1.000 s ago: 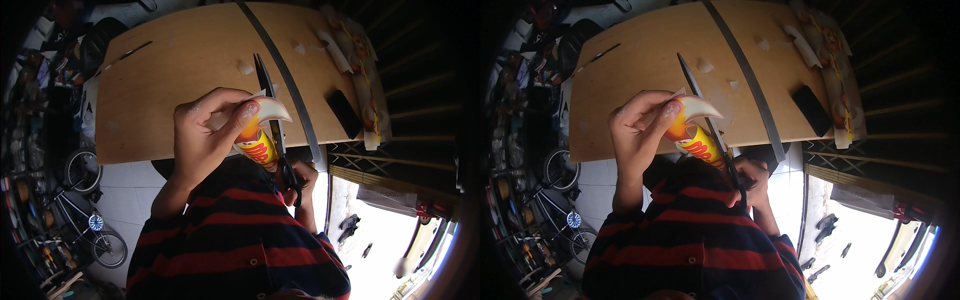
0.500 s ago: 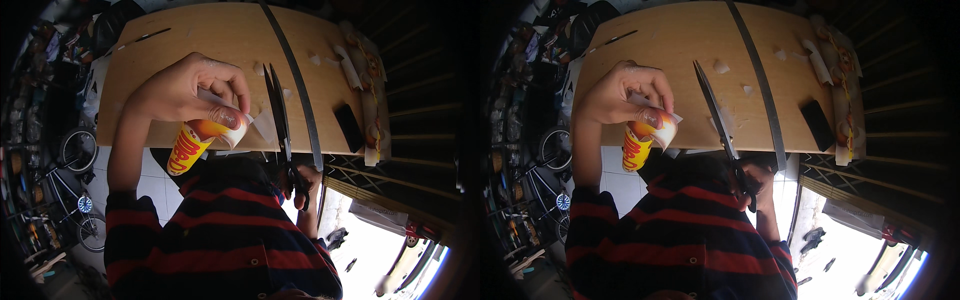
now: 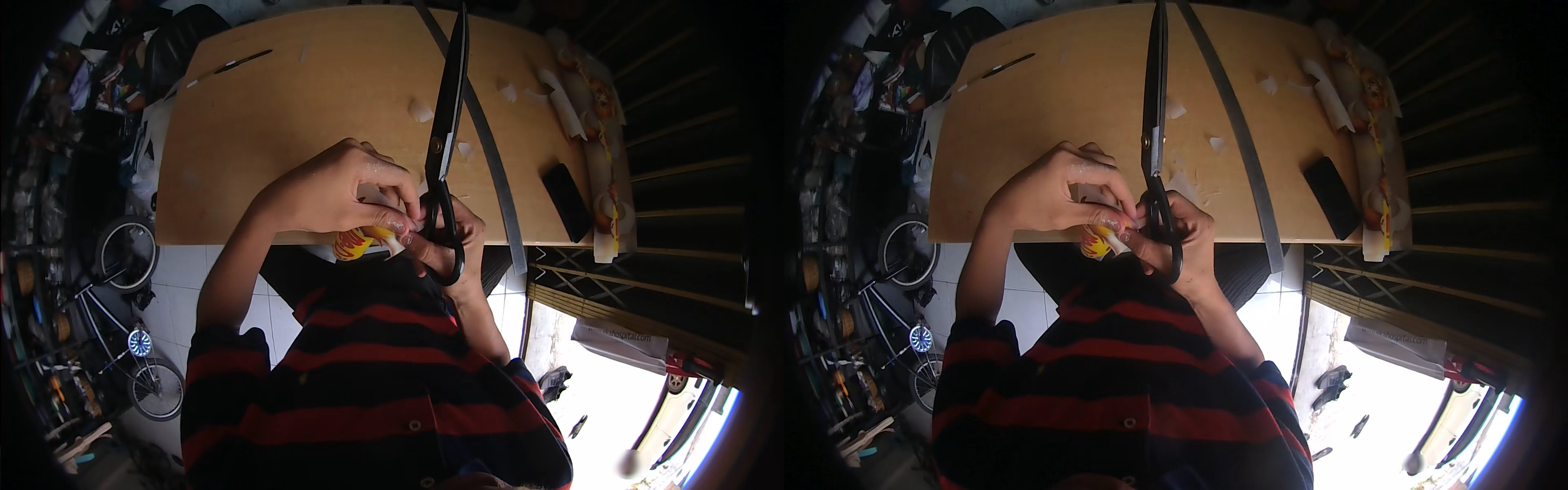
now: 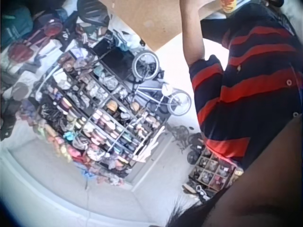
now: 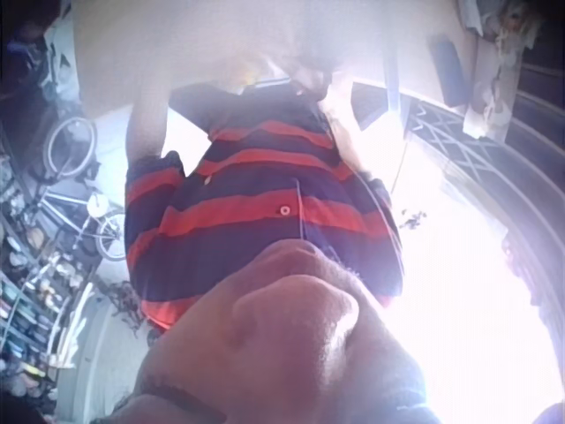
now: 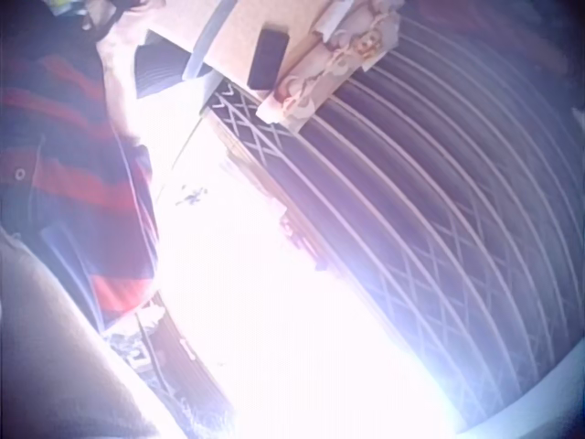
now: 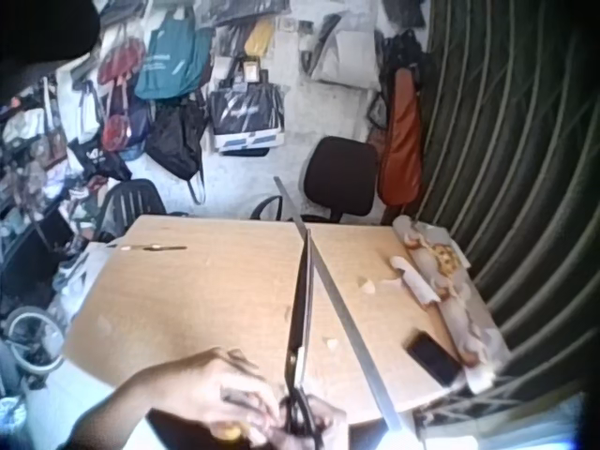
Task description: The person cuts a printed paper advertisement featuring a cartoon cat using shears.
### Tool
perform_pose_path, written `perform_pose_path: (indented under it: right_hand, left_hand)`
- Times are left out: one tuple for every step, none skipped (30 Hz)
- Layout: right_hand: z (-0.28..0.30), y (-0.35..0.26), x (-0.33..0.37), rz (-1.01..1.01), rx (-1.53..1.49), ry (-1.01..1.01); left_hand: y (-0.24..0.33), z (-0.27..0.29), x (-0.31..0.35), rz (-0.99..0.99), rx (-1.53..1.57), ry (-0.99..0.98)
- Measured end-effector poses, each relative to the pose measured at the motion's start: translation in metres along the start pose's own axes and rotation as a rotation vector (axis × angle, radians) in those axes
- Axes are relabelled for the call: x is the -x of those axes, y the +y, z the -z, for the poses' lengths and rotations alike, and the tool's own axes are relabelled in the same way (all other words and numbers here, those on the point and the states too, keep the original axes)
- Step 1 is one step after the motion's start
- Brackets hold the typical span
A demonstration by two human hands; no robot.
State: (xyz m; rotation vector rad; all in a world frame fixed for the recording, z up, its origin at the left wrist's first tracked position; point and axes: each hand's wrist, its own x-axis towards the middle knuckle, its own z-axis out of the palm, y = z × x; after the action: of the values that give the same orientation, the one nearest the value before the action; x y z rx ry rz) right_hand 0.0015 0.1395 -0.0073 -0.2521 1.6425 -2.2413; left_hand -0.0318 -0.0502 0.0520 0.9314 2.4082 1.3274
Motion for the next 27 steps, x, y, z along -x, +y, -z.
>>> perform_pose_path:
  right_hand:
    - [-0.001,0.001,-0.002,-0.002,0.002,0.018]
    - [-0.002,0.002,-0.003,-0.004,0.003,0.037]
    - [-0.002,0.005,-0.006,-0.009,0.006,0.055]
    - [-0.002,0.007,-0.008,0.005,-0.017,0.063]
    - [-0.003,0.006,-0.01,-0.001,-0.04,0.098]
    - [-0.006,0.003,-0.01,-0.001,-0.065,0.13]
    - [-0.009,0.002,-0.012,0.001,-0.09,0.162]
    - [-0.011,0.002,-0.013,0.026,-0.117,0.165]
    - [-0.012,0.004,-0.014,0.059,-0.12,0.151]
    - [-0.012,0.007,-0.015,0.086,-0.119,0.139]
    - [-0.014,0.009,-0.015,0.113,-0.118,0.125]
    - [-0.017,0.009,-0.013,0.106,-0.116,0.135]
    - [-0.02,0.007,-0.011,0.104,-0.136,0.131]
    - [-0.023,0.005,-0.009,0.103,-0.156,0.128]
    - [-0.026,0.005,-0.006,0.106,-0.178,0.128]
    - [-0.026,0.007,-0.004,0.099,-0.148,0.146]
    - [-0.026,0.008,-0.004,0.095,-0.113,0.157]
    - [-0.026,0.01,-0.002,0.087,-0.077,0.176]
    - [-0.026,0.01,0.0,0.08,-0.041,0.197]
    - [-0.025,0.01,0.0,0.084,-0.029,0.197]
    - [-0.024,0.01,0.0,0.088,-0.009,0.214]
    - [-0.022,0.01,0.001,0.092,0.01,0.232]
    - [-0.021,0.009,0.002,0.096,0.03,0.251]
    - [-0.02,0.009,0.003,0.095,0.038,0.259]
    - [-0.021,0.006,0.004,0.1,0.051,0.27]
    - [-0.021,0.003,0.005,0.105,0.065,0.281]
    - [-0.019,0.002,0.007,0.107,0.082,0.295]
  left_hand:
    - [-0.002,-0.004,0.003,-0.053,-0.048,0.067]
    - [0.0,-0.011,0.006,-0.041,-0.078,0.26]
    - [-0.001,-0.019,0.008,-0.041,-0.155,0.512]
    - [-0.001,-0.026,0.01,-0.043,-0.232,0.764]
    - [-0.001,-0.036,0.013,-0.045,-0.308,1.015]
    - [-0.002,-0.058,0.023,0.022,-0.034,1.163]
    - [-0.007,-0.085,0.036,0.088,0.25,1.293]
    - [-0.004,-0.106,0.05,0.136,0.416,1.152]
    - [-0.004,-0.121,0.06,0.184,0.577,1.007]
    - [-0.007,-0.13,0.062,0.253,0.645,0.888]
    - [-0.011,-0.135,0.062,0.32,0.71,0.767]
    - [-0.015,-0.137,0.057,0.248,0.793,0.825]
    - [-0.018,-0.132,0.056,0.231,0.745,0.891]
    - [-0.018,-0.128,0.051,0.153,0.782,0.989]
    - [-0.014,-0.119,0.043,0.069,0.815,1.081]
    - [-0.022,-0.113,0.046,0.019,0.829,1.07]
    - [-0.02,-0.106,0.044,0.06,0.772,1.008]
    - [-0.014,-0.098,0.043,0.105,0.721,0.941]
    - [-0.012,-0.092,0.041,0.148,0.67,0.871]
    - [-0.019,-0.094,0.034,0.129,0.644,0.949]
    - [-0.017,-0.091,0.028,0.107,0.663,0.937]
    - [-0.013,-0.085,0.021,0.084,0.682,0.923]
    - [-0.011,-0.081,0.016,0.062,0.701,0.907]
    - [-0.016,-0.08,0.015,0.035,0.618,0.867]
    - [-0.015,-0.081,0.014,0.045,0.643,0.83]
    - [-0.011,-0.081,0.012,0.055,0.667,0.795]
    - [-0.007,-0.082,0.009,0.067,0.696,0.757]
